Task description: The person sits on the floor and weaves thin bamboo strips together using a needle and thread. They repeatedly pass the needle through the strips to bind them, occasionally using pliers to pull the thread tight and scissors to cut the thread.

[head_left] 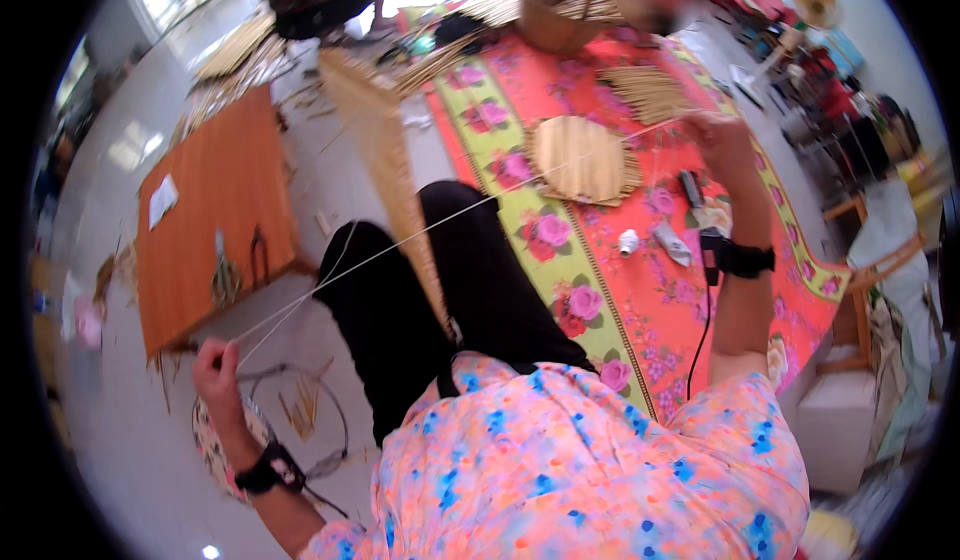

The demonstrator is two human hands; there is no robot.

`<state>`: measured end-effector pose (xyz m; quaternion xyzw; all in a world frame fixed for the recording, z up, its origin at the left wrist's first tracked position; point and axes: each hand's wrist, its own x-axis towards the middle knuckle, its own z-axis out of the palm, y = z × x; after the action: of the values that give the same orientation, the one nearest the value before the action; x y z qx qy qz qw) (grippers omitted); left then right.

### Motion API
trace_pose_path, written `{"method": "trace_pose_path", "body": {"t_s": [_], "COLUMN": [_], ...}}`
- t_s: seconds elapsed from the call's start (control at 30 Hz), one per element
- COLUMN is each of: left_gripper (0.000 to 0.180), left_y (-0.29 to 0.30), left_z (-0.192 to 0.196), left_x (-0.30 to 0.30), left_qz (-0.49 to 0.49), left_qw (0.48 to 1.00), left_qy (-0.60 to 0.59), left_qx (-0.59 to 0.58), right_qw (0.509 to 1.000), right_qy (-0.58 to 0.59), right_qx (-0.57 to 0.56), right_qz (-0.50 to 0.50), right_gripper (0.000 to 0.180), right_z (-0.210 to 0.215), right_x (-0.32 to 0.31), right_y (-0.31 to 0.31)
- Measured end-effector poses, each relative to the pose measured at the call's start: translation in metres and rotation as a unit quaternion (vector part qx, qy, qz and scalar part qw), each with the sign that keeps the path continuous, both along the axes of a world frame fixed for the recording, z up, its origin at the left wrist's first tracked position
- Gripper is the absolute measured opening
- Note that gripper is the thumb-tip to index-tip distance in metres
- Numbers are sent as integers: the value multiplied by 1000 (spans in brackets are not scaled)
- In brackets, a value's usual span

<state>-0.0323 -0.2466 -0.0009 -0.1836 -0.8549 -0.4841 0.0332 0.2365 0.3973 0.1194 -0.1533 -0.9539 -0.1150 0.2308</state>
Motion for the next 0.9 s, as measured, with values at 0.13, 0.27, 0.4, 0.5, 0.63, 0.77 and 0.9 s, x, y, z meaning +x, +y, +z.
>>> {"method": "trace_pose_path", "body": {"t_s": [0.13, 0.27, 0.4, 0.5, 0.63, 0.77, 0.9], "left_gripper": [26, 20, 38, 66, 64, 55, 53], "left_y": [-47, -115, -105, -46, 23, 118, 209], "left_z": [-29, -74, -71, -37, 40, 116, 145], "left_x": [-27, -63, -62, -45, -28, 45, 87], "left_qz": [16, 75, 99, 212, 121, -183, -360], "left_qw": [996, 972, 947, 860, 903, 964, 921], "left_qy": [35, 15, -60, 155, 320, 123, 18], "left_qx": [-75, -223, -299, -437, -261, 152, 148], "right_qw": [995, 987, 970, 967, 963, 931, 906], "right_qy": [87, 86, 89, 93, 124, 150, 144], "right_qx": [-22, -83, -182, -193, -234, -320, -325], "right_qz": [-35, -110, -138, -140, -57, 91, 231], "right_gripper": [18, 18, 18, 17, 14, 7, 6], "right_z": [-9, -22, -26, -28, -9, 10, 23], "right_x": [14, 38, 50, 54, 33, -22, -42], "right_y": [21, 61, 78, 84, 48, -48, -135]}}
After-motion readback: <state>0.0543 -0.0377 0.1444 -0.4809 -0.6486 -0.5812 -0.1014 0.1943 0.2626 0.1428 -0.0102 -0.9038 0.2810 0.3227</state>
